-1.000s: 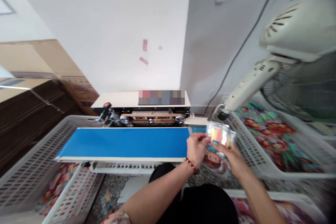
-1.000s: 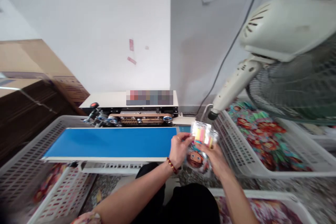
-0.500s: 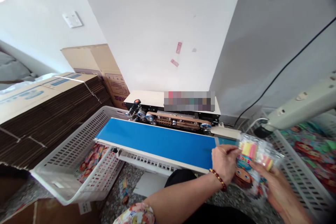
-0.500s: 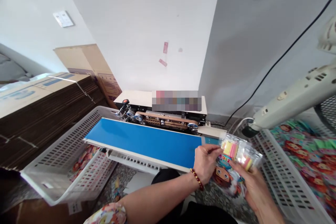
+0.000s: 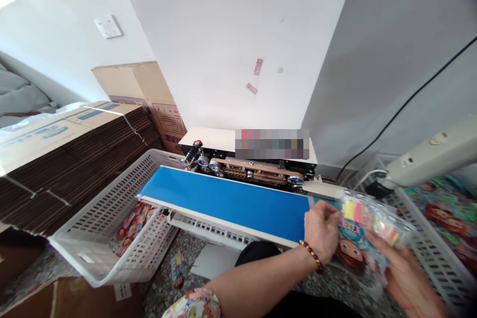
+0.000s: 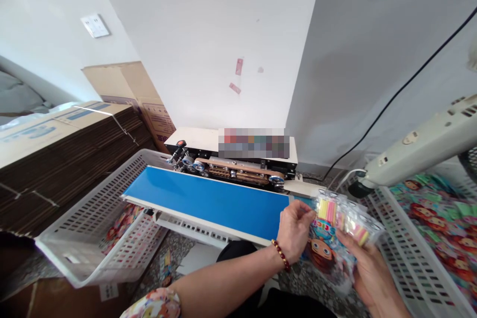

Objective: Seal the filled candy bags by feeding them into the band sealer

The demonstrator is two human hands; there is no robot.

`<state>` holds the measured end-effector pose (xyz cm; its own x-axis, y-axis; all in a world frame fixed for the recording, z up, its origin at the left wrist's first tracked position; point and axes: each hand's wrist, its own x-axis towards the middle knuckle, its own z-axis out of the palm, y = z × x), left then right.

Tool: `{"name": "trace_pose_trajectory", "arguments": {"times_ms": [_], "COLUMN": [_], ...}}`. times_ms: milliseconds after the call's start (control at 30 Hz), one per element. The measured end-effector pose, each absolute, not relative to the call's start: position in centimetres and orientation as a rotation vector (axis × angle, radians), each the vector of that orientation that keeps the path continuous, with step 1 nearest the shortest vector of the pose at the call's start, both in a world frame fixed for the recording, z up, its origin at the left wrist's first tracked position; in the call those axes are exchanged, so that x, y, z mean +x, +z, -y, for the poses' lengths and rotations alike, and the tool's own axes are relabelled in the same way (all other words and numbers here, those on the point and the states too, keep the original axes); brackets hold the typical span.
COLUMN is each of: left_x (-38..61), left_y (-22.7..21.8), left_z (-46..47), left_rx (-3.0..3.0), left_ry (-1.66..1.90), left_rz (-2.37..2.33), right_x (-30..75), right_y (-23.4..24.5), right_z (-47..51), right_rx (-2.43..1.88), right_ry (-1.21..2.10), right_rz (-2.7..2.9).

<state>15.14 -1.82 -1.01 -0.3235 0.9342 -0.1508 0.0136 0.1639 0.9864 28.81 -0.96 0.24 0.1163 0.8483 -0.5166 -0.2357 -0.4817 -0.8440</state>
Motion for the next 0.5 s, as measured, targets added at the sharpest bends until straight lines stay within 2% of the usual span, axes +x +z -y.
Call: {"name": "trace_pose_trajectory", "arguments": {"times_ms": [300,500], "left_x": [15.1,14.7], "left_y": [-1.6,-1.8], "left_z": [1.0,0.8], "left_rx": [0.801,0.834], "left_ry": [1.32,1.339], "left_rz": [-1.421,-1.424], "right_x": [28.7,29.5], "right_y": [0.8,-0.5], "right_z": [1.1,1.0], "right_rx": [-1.508,-1.443], "right_ry": [1.535,1.578], "right_rz": [0.634,0.629]}}
